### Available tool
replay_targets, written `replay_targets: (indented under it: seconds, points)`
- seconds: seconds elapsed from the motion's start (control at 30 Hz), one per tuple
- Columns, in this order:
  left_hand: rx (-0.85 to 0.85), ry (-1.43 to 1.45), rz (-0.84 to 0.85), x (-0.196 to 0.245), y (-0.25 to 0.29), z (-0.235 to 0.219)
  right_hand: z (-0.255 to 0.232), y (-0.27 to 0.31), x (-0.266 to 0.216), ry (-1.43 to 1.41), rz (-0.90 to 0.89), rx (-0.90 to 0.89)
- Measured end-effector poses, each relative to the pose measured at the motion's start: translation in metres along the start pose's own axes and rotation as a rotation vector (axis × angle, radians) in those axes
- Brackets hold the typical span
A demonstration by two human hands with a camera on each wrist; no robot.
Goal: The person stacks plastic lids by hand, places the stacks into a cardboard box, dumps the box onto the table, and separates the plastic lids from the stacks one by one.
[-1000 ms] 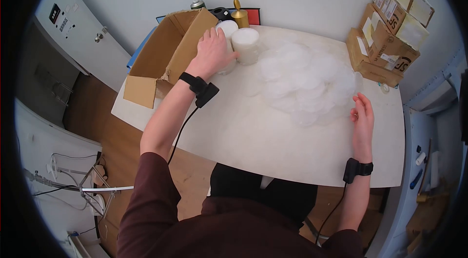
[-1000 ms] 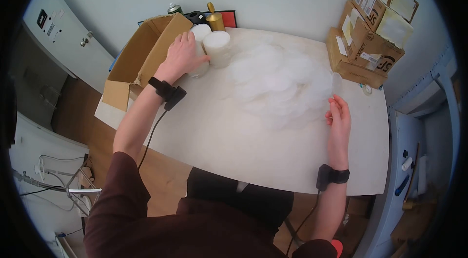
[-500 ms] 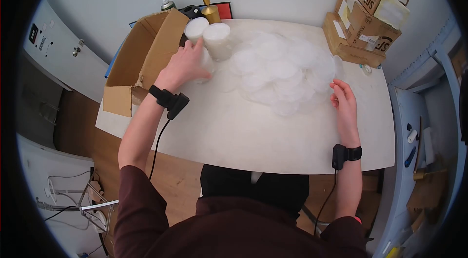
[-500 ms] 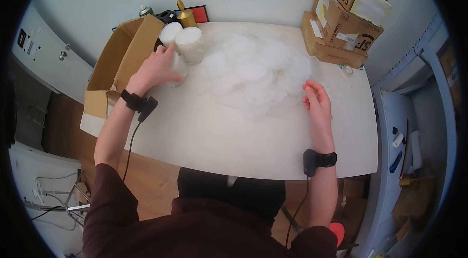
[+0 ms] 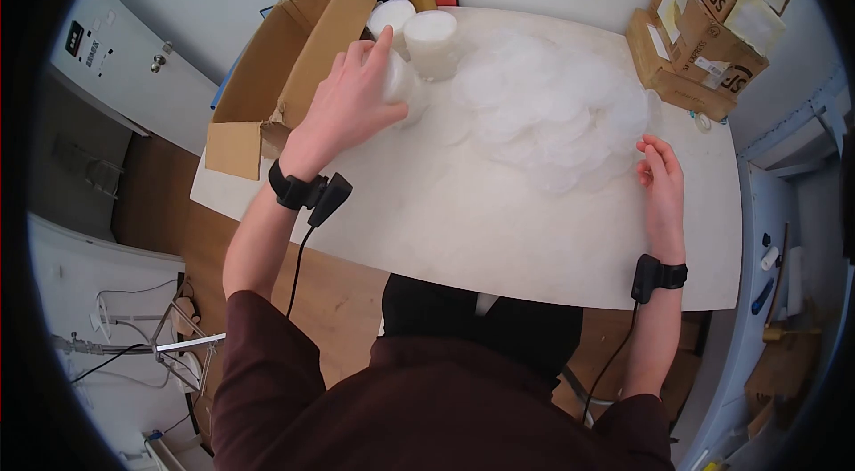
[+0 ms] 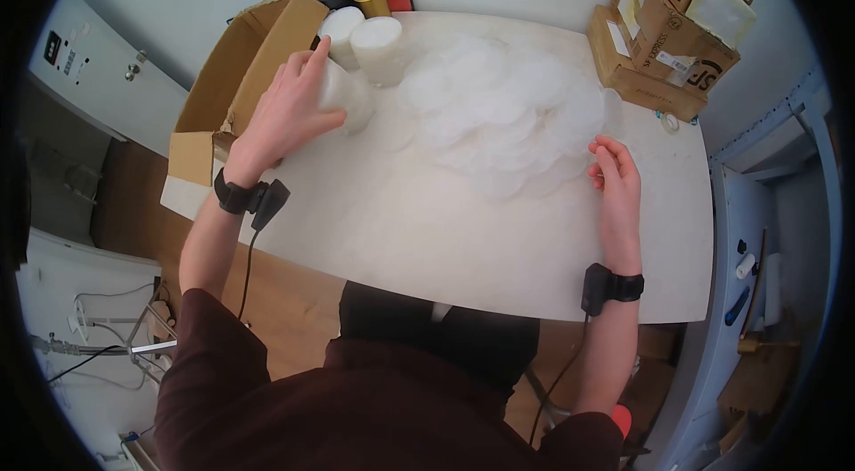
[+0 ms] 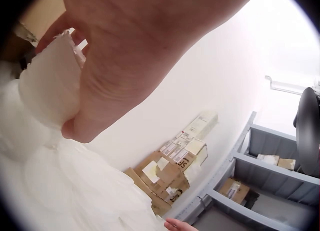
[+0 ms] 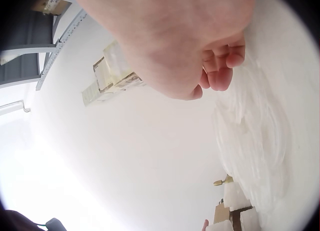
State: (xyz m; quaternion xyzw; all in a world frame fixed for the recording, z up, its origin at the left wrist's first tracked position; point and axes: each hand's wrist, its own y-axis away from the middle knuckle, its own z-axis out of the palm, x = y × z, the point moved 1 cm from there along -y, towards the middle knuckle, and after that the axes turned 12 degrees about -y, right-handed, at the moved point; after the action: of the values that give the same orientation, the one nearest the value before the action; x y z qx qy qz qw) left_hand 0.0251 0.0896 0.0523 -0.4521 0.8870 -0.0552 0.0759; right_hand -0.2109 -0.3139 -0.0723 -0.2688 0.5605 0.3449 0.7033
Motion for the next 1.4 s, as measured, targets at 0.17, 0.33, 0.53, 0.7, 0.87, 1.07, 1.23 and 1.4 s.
replay_targets:
  seconds: [0.17,0.33,0.53,0.7,0.87,1.07,1.23,1.4]
  points:
    - [0.189,0.187,-0.031,0.005,0.037,-0.018,-0.004,-0.003,0.005,-0.029,-0.034,0.051]
    - [0.068,0.967,-0.097,0.035,0.099,-0.015,0.023,0.030,-0.007,0.062,-0.142,0.020]
    - [-0.188,1.798,-0.034,0.097,0.153,0.027,0.133,0.139,-0.053,0.318,-0.453,-0.687]
    - [-0.061,1.767,-0.041,0.111,0.180,0.037,0.154,0.156,-0.042,0.346,-0.556,-0.801]
    - [-0.051,1.863,-0.051,0.110,0.187,0.046,0.158,0.163,-0.037,0.372,-0.548,-0.768]
    - [-0.059,1.982,-0.069,0.110,0.188,0.051,0.161,0.167,-0.033,0.386,-0.554,-0.725]
    - [-0.220,2.093,-0.175,0.109,0.185,0.048,0.161,0.169,-0.033,0.408,-0.549,-0.686]
    - [-0.241,2.168,-0.166,0.115,0.183,0.051,0.162,0.169,-0.024,0.375,-0.576,-0.661]
